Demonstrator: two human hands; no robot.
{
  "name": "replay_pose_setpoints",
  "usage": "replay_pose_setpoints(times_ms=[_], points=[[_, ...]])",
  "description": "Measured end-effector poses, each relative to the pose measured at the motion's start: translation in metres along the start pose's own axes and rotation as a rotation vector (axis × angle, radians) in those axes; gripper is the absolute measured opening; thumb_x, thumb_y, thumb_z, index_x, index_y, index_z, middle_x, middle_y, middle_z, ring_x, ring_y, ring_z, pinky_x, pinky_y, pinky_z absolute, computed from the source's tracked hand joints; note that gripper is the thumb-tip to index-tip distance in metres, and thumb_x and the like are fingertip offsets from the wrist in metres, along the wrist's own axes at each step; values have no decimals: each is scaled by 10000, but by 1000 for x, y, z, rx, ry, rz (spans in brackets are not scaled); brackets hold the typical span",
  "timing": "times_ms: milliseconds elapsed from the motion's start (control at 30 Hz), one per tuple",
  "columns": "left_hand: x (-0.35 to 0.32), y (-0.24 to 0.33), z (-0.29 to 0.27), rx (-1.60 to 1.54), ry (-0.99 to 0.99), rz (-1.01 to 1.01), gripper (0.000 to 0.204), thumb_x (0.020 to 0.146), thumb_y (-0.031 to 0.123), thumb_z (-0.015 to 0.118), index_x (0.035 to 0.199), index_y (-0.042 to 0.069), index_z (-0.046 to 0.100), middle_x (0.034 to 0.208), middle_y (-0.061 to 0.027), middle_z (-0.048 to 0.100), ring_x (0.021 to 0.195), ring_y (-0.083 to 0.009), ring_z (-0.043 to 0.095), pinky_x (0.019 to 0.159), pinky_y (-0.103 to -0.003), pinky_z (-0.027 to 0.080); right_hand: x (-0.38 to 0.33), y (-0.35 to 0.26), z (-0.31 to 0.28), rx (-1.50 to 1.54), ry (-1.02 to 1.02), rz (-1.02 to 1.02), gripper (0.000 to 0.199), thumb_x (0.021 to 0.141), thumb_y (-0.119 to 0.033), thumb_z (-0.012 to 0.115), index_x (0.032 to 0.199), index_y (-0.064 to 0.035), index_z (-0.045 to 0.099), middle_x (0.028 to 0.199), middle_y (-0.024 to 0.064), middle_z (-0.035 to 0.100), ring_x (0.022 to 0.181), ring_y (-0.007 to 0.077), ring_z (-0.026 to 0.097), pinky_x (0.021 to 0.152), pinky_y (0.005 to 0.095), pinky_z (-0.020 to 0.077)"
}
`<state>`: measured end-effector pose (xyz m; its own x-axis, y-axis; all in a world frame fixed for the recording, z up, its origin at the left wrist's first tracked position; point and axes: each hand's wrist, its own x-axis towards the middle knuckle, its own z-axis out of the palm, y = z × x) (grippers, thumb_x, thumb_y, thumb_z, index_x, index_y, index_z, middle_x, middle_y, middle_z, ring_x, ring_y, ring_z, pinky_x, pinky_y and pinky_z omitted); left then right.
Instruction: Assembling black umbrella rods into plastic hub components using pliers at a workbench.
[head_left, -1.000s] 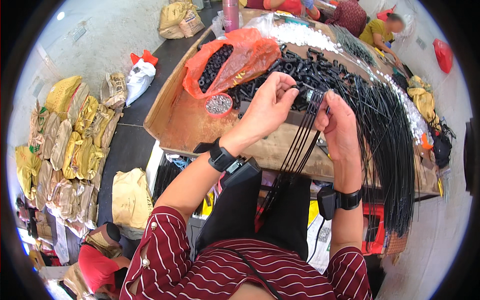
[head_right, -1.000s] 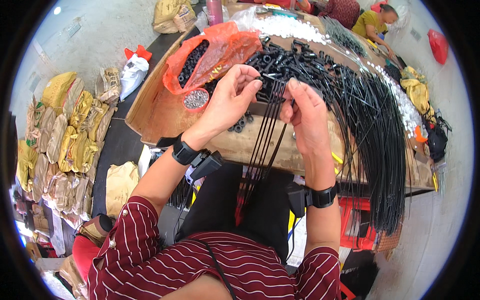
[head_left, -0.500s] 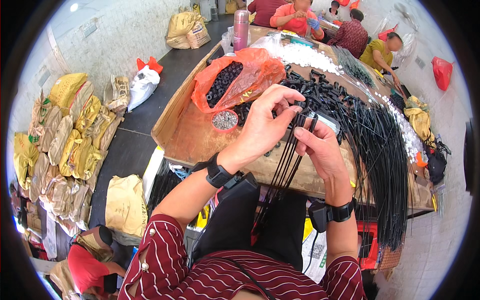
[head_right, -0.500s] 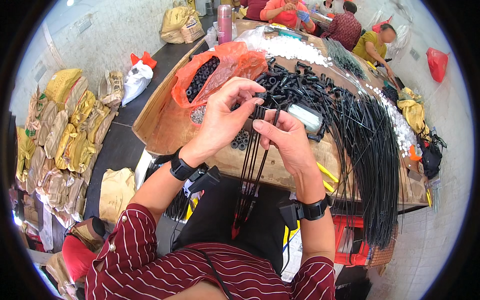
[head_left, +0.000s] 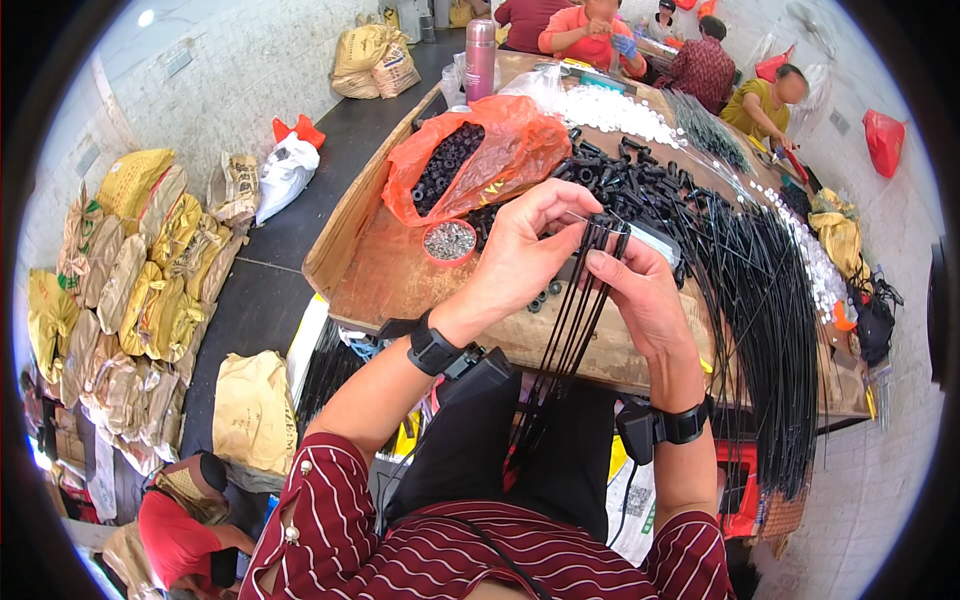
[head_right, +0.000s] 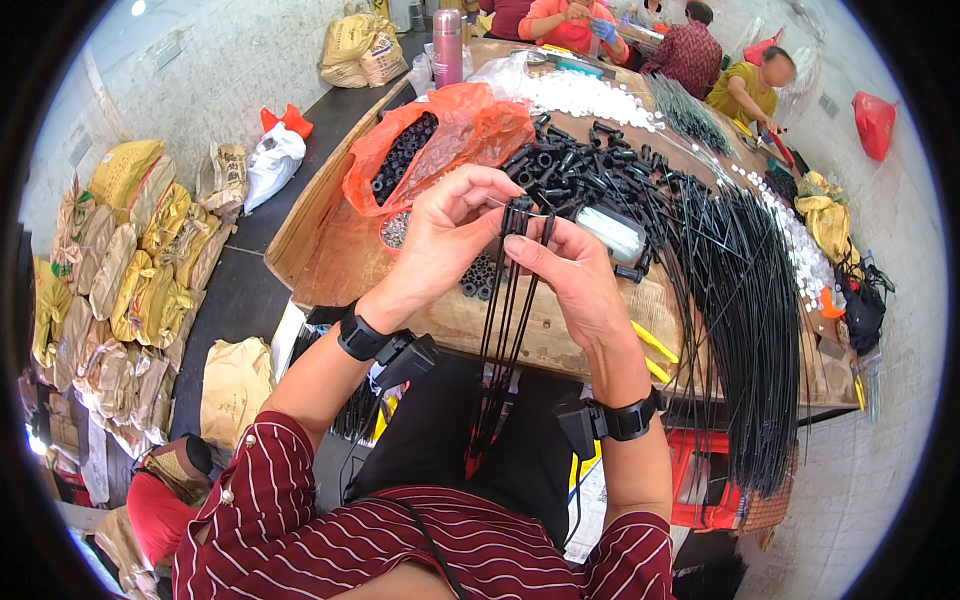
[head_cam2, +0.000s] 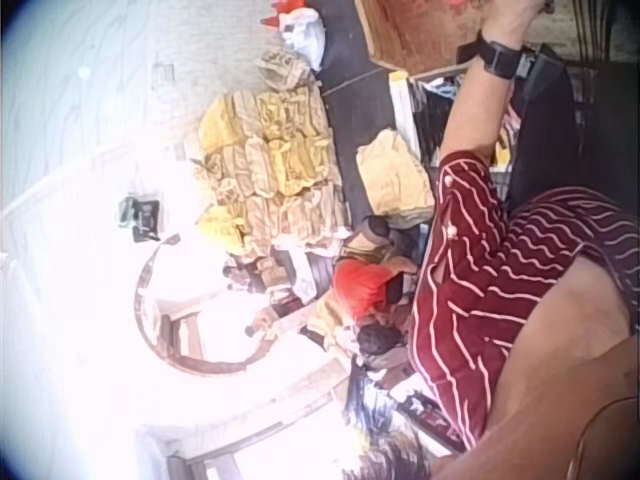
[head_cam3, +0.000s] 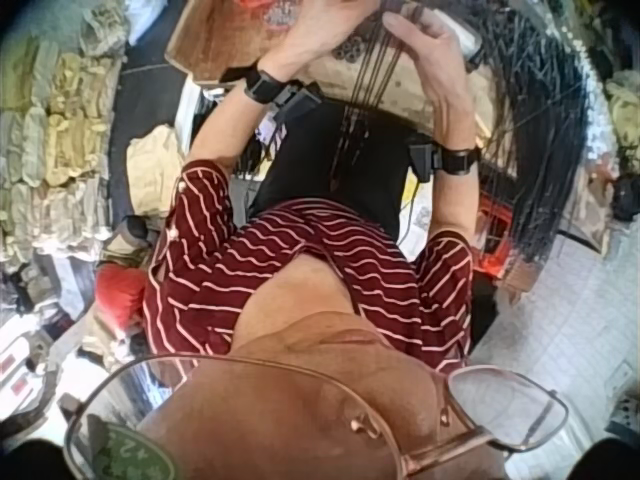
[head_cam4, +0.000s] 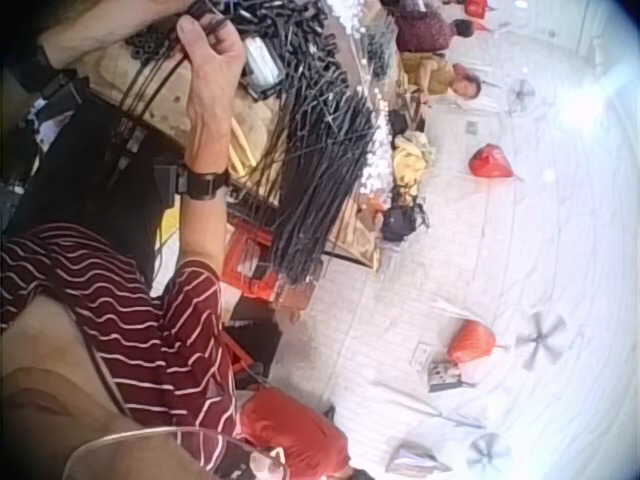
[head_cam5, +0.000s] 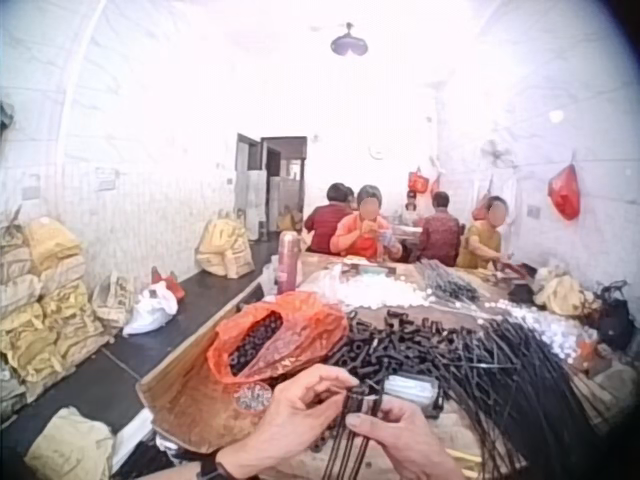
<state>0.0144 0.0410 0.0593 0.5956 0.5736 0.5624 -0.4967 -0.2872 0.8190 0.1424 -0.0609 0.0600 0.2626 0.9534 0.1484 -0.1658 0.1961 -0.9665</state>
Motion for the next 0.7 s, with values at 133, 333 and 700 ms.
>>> replay_pose_setpoints(times_ms=[133, 333, 700], points=[[-1, 0, -3, -23, -12, -39, 228, 873, -105, 530, 1068, 9, 559, 1030, -41, 613, 958, -90, 591, 829, -232, 481, -1, -4, 0, 12, -61, 22, 160, 832, -172, 700, 913, -53, 629, 788, 17, 644, 697, 95, 588, 653, 229, 459], [-2, 5, -6, -4, -16, -58, 237, 867, -110, 535, 1073, 4, 566, 1030, -47, 618, 972, -102, 596, 847, -234, 483, -2, -5, 2, -17, -53, 22, 169, 841, -178, 691, 922, -50, 617, 772, 21, 639, 691, 107, 605, 648, 243, 474], [-5, 14, -11, -171, -47, -126, 209, 868, 64, 644, 1057, 19, 565, 986, -32, 627, 914, -77, 580, 816, -243, 469, 0, -4, 9, -20, -91, 6, 130, 863, -154, 669, 904, -55, 596, 777, 29, 640, 686, 107, 615, 638, 236, 479]])
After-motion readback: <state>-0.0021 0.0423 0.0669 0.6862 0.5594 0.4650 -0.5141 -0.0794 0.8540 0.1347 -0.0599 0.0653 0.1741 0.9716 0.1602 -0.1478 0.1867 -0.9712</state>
